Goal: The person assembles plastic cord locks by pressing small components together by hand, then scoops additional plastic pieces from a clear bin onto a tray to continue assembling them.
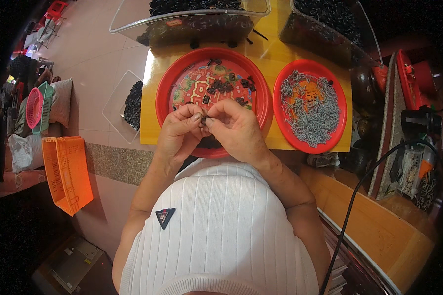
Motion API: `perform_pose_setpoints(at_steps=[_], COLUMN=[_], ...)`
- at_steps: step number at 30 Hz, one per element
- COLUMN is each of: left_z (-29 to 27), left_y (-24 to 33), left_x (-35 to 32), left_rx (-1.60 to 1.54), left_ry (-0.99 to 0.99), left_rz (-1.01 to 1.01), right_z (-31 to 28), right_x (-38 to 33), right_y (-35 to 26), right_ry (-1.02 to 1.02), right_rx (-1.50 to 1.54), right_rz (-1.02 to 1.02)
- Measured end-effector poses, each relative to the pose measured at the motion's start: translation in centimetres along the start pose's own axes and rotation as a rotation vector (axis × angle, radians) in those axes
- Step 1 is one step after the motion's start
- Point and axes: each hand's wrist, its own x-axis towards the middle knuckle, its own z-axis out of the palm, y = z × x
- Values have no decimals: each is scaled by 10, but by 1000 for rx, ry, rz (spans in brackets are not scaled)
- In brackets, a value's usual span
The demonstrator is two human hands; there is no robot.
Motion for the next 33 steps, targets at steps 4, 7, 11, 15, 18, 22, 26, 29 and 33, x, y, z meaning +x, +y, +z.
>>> perform_pose_setpoints(at_steps=[4,7,11,15,18,22,26,29,33], left_z=[3,2,0,-1,-2,-1,1,1,2], left_y=[0,0,-1,-1,-2,-2,-1,-1,-1], left_x=[1,1,1,2,2,2,1,1,0], left_rx=[28,38,29,15,16,22,56,117,155], left_ry=[-1,14,-15,-19,-22,-25,-17,-4,-15], left_rz=[23,22,19,7,9,12,26,62,78], right_z=[-2,-2,-3,-2,-3,-3,-4,-5,-6], right_x=[0,0,0,1,1,1,2,3,3], right_y=[-1,-4,-4,-3,-2,0,0,-1,-2], right_ry=[5,-20,-28,-9,4,1,3,0,-3], right_rx=[-18,-49,-32,1,-6,-28,-31,-66,-122], right_rz=[-1,53,56,61,48,35,41,28,60])
